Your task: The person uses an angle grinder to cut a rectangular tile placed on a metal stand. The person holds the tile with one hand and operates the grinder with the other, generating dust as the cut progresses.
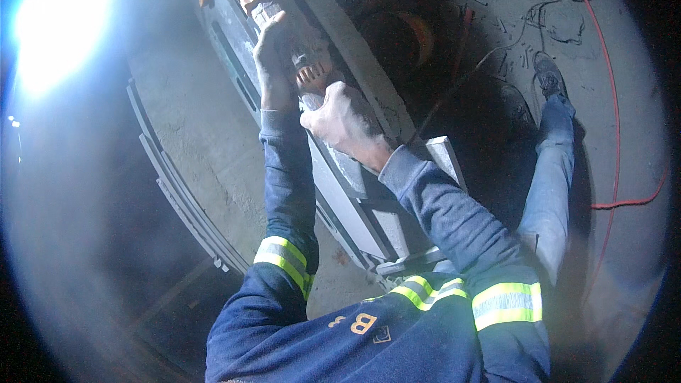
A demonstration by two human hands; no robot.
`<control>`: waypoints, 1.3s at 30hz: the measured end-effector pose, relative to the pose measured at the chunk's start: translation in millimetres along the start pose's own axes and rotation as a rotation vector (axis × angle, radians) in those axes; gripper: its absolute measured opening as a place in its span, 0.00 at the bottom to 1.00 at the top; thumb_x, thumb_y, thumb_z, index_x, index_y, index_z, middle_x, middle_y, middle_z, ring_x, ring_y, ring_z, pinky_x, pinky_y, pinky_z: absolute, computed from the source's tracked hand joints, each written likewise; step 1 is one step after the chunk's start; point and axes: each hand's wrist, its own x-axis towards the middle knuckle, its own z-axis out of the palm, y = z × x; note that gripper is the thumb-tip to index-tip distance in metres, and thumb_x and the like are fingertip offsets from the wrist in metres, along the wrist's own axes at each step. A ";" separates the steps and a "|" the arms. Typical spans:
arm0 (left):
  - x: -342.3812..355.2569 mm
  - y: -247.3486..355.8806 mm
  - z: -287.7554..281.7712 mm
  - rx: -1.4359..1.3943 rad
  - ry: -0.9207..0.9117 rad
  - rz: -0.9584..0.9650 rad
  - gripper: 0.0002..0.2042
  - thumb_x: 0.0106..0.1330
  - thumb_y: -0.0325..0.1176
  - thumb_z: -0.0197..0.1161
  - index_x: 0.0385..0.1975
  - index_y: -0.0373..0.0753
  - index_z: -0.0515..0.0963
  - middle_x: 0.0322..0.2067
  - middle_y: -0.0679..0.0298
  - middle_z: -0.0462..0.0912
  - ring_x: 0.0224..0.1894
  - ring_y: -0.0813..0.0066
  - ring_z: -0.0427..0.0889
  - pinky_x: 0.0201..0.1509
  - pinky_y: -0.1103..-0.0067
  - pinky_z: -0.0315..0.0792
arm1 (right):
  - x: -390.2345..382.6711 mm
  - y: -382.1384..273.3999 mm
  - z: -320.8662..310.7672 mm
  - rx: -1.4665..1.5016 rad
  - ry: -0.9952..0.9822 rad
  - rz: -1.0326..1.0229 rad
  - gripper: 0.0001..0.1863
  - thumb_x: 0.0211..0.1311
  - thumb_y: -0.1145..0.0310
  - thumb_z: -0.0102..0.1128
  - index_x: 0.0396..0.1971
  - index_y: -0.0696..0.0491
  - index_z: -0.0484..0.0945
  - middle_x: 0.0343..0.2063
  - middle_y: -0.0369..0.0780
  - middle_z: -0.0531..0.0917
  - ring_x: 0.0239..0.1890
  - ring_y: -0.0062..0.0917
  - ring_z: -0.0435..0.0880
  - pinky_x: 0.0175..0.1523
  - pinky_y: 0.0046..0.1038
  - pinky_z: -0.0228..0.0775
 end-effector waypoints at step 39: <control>-12.6 -3.3 2.0 0.034 -0.006 0.004 0.16 0.70 0.41 0.55 0.49 0.36 0.76 0.39 0.58 0.81 0.39 0.68 0.83 0.43 0.73 0.78 | -9.2 20.6 3.4 -0.042 0.034 -0.065 0.27 0.53 0.63 0.65 0.42 0.73 0.72 0.30 0.52 0.82 0.32 0.35 0.84 0.36 0.34 0.78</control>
